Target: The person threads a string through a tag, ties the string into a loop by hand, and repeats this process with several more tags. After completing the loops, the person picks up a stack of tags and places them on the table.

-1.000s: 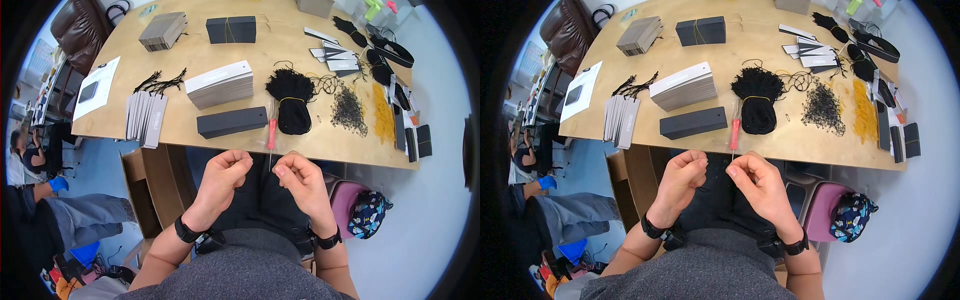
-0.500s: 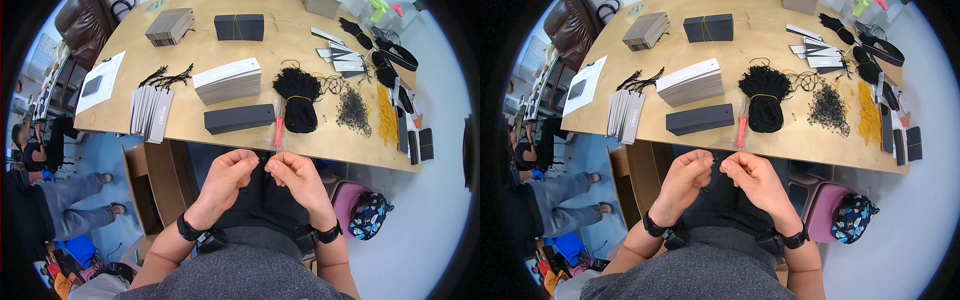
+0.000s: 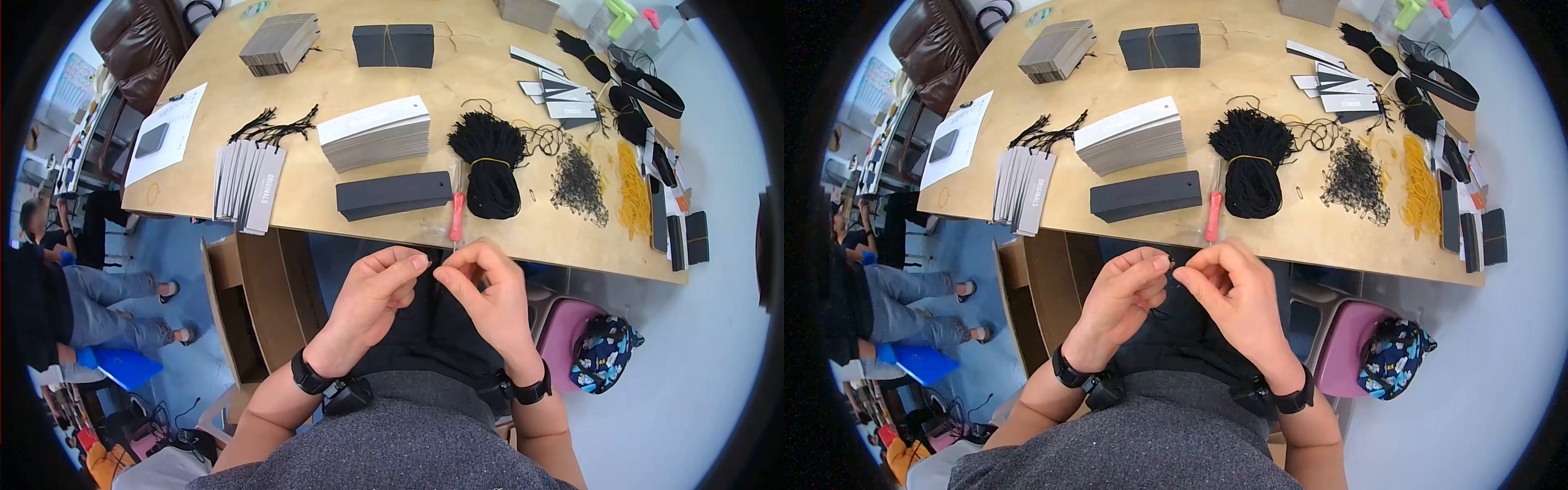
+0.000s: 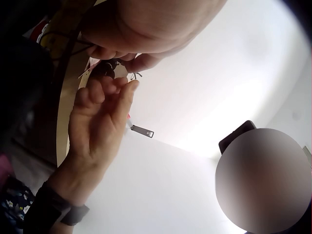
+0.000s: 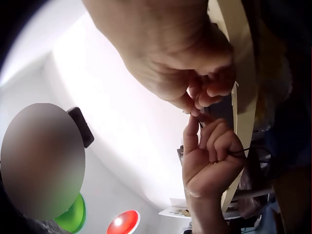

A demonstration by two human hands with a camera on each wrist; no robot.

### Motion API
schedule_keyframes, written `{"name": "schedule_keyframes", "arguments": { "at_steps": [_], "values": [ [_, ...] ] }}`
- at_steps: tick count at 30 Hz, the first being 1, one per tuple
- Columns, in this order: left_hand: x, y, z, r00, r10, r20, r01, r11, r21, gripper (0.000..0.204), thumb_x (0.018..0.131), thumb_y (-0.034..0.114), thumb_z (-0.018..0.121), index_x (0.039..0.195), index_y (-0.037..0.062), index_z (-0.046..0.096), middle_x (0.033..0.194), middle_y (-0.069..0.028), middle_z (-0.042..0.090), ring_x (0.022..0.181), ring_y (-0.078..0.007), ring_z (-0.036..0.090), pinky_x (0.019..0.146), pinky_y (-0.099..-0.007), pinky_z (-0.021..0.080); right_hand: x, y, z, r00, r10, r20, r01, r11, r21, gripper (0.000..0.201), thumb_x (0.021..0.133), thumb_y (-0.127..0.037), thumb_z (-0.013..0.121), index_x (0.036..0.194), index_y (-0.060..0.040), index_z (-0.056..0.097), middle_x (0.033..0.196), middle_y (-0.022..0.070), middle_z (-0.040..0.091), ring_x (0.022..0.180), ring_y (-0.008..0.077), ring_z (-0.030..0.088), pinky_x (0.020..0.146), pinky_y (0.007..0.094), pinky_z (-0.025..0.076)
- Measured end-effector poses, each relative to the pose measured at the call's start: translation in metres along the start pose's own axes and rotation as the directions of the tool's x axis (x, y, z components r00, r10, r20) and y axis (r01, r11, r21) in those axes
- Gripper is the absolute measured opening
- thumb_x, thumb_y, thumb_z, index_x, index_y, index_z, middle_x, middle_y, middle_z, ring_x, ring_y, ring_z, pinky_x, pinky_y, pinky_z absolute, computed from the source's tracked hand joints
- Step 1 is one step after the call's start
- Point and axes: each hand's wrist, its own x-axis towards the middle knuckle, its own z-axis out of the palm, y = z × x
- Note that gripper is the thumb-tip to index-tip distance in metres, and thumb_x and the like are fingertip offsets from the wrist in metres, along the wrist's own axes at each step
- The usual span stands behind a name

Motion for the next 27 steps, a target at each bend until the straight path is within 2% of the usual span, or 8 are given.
{"name": "schedule_keyframes", "arguments": {
  "at_steps": [1, 2, 4, 7, 10, 18, 21, 27],
  "values": [
    [0.000, 0.000, -0.001, 1.000, 0.003, 0.004, -0.003, 1.000, -0.002, 0.009, 0.093, 0.013, 0.069, 0.094, 0.0034, 0.068, 0.065, 0.0073, 0.049, 0.054, -0.0031, 0.033, 0.050, -0.0224, 0.025, 0.000, -0.003, 0.000, 0.969, -0.227, -0.102, 0.199, 0.953, -0.226, 0.015, 0.087, -0.011, 0.074, 0.100, -0.0045, 0.068, 0.084, 0.0024, 0.058, 0.064, 0.0102, 0.053, 0.058, 0.0249, 0.044],
    [0.000, 0.000, -0.001, 1.000, 0.005, 0.009, -0.005, 1.000, -0.004, 0.009, 0.093, 0.012, 0.069, 0.092, 0.0036, 0.068, 0.065, 0.0071, 0.049, 0.054, -0.0031, 0.033, 0.050, -0.0225, 0.025, 0.001, -0.005, 0.000, 0.968, -0.228, -0.101, 0.200, 0.953, -0.226, 0.015, 0.087, -0.011, 0.074, 0.100, -0.0045, 0.068, 0.084, 0.0024, 0.058, 0.064, 0.0102, 0.053, 0.058, 0.0249, 0.044],
    [-0.001, 0.001, -0.001, 1.000, 0.005, 0.008, -0.005, 1.000, 0.004, 0.008, 0.093, 0.012, 0.069, 0.092, 0.0036, 0.068, 0.065, 0.0070, 0.049, 0.054, -0.0031, 0.033, 0.050, -0.0225, 0.025, 0.003, -0.006, -0.002, 0.871, -0.486, -0.074, 0.394, 0.780, -0.487, 0.027, 0.078, -0.005, 0.078, 0.103, -0.0085, 0.070, 0.089, 0.0043, 0.057, 0.066, 0.0161, 0.056, 0.059, 0.0276, 0.046],
    [-0.001, 0.000, -0.001, 1.000, 0.000, 0.023, -0.001, 1.000, 0.009, 0.008, 0.092, 0.012, 0.069, 0.091, 0.0037, 0.068, 0.066, 0.0067, 0.050, 0.054, -0.0030, 0.033, 0.050, -0.0227, 0.025, 0.009, -0.005, -0.009, 0.807, -0.582, 0.098, 0.531, 0.642, -0.554, 0.035, 0.073, -0.004, 0.078, 0.107, -0.0099, 0.071, 0.089, 0.0041, 0.057, 0.072, 0.0187, 0.058, 0.060, 0.0300, 0.048],
    [0.000, -0.001, -0.005, 0.999, 0.002, 0.040, -0.003, 1.000, 0.015, 0.008, 0.092, 0.012, 0.069, 0.092, 0.0036, 0.068, 0.067, 0.0063, 0.051, 0.054, -0.0029, 0.034, 0.050, -0.0227, 0.026, 0.016, -0.005, -0.010, 0.761, -0.631, 0.149, 0.584, 0.568, -0.580, 0.032, 0.071, -0.003, 0.078, 0.102, -0.0089, 0.071, 0.089, 0.0050, 0.057, 0.077, 0.0209, 0.059, 0.062, 0.0327, 0.049],
    [-0.001, -0.001, -0.006, 0.997, -0.024, 0.067, 0.025, 0.999, -0.028, 0.009, 0.092, 0.012, 0.069, 0.098, 0.0043, 0.068, 0.079, 0.0021, 0.061, 0.061, -0.0033, 0.040, 0.056, -0.0203, 0.031, 0.016, -0.003, -0.007, 0.772, -0.626, 0.112, 0.567, 0.598, -0.567, 0.023, 0.068, 0.000, 0.076, 0.086, -0.0067, 0.065, 0.087, 0.0061, 0.056, 0.073, 0.0235, 0.058, 0.063, 0.0347, 0.049],
    [-0.002, -0.003, -0.011, 0.998, -0.007, 0.070, -0.002, 0.991, 0.135, 0.010, 0.094, 0.010, 0.067, 0.101, 0.0033, 0.066, 0.082, -0.0015, 0.062, 0.063, -0.0055, 0.041, 0.059, -0.0221, 0.034, 0.016, -0.005, -0.010, 0.782, -0.622, 0.039, 0.521, 0.619, -0.587, 0.024, 0.066, 0.001, 0.076, 0.085, -0.0067, 0.063, 0.086, 0.0064, 0.055, 0.070, 0.0233, 0.057, 0.062, 0.0343, 0.048],
    [-0.004, -0.002, -0.010, 0.976, -0.056, 0.209, 0.092, 0.982, -0.166, 0.011, 0.094, 0.011, 0.067, 0.101, 0.0022, 0.068, 0.087, -0.0041, 0.066, 0.067, -0.0071, 0.047, 0.062, -0.0227, 0.037, 0.011, -0.001, -0.005, 0.810, -0.586, 0.007, 0.453, 0.619, -0.641, 0.024, 0.063, 0.002, 0.075, 0.081, -0.0068, 0.061, 0.083, 0.0063, 0.054, 0.068, 0.0230, 0.056, 0.060, 0.0340, 0.047]
  ]
}}
